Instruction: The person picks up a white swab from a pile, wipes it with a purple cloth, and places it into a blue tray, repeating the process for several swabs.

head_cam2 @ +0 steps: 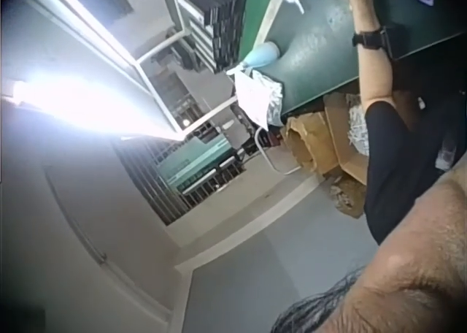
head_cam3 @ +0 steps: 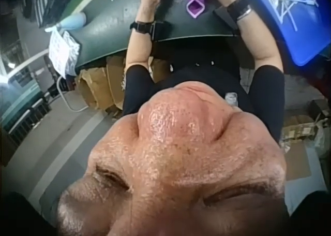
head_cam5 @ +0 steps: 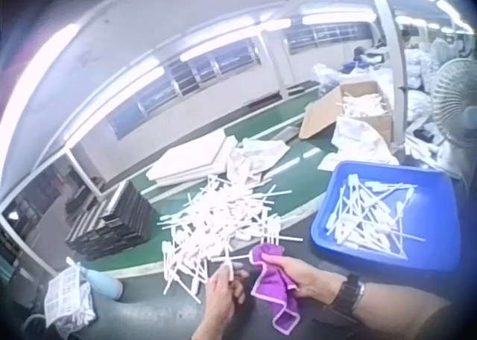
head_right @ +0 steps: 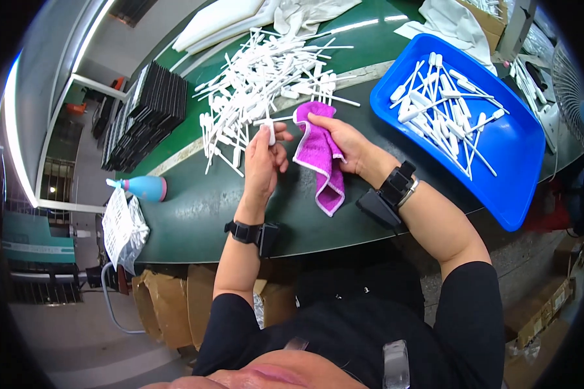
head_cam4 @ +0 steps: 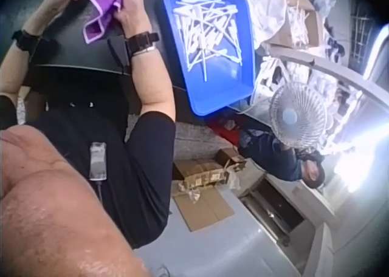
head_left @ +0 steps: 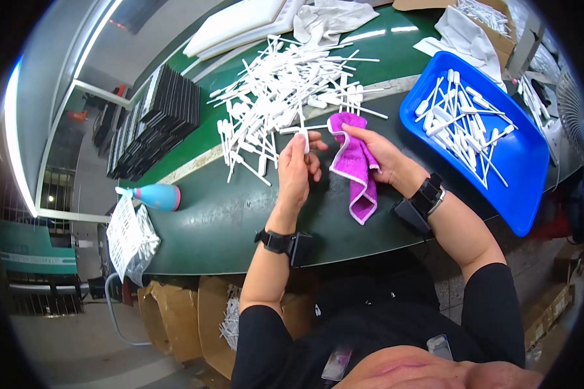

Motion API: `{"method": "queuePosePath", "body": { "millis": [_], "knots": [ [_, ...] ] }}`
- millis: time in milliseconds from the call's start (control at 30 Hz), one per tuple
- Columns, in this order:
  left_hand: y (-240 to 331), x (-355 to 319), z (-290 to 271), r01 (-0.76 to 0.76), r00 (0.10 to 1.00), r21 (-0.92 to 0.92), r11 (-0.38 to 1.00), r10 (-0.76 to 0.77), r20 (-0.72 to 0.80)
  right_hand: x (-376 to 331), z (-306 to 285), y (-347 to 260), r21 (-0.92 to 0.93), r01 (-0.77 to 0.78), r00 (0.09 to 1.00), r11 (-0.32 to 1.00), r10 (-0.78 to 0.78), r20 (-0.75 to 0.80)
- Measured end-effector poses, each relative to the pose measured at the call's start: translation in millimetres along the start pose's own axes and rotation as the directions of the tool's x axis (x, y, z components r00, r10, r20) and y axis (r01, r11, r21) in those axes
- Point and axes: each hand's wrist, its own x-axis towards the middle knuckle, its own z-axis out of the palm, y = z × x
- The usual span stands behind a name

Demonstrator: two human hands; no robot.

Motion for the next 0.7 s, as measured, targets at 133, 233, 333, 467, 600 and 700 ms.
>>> {"method": "queuePosePath", "body": {
  "millis": [133,233,333,467,600,700],
  "knots": [
    [4.0,-1.3,0.9,0.081,0.997,-0.086,0.993,-0.082,-0.009,0.1,-3.9,0.2,0.030,-0.017,1.000,0.999,0.017,0.008],
    [2.5,-0.4,-3.8,0.122,0.992,-0.071,0.990,-0.122,-0.005,-0.7,-0.2,-2.6,0.033,-0.033,0.999,0.999,0.033,0.012],
    [0.4,-1.1,-7.4,0.135,0.991,-0.062,0.989,-0.136,-0.011,-0.8,1.9,-1.0,0.034,-0.039,0.999,0.999,0.040,-0.010],
    [0.7,-3.9,-8.6,0.121,0.992,-0.072,0.990,-0.123,-0.018,-0.4,2.4,-1.5,0.037,-0.037,0.999,0.999,0.037,-0.003],
    [3.1,-5.7,-4.1,0.123,0.992,-0.109,0.986,-0.124,-0.003,0.2,-0.4,-0.6,0.054,-0.044,0.999,0.998,0.043,0.010],
    [3.4,-6.4,-3.4,0.127,0.992,-0.114,0.985,-0.129,-0.010,0.1,0.0,-0.2,0.047,-0.043,0.999,0.998,0.043,0.007]
  ]
}}
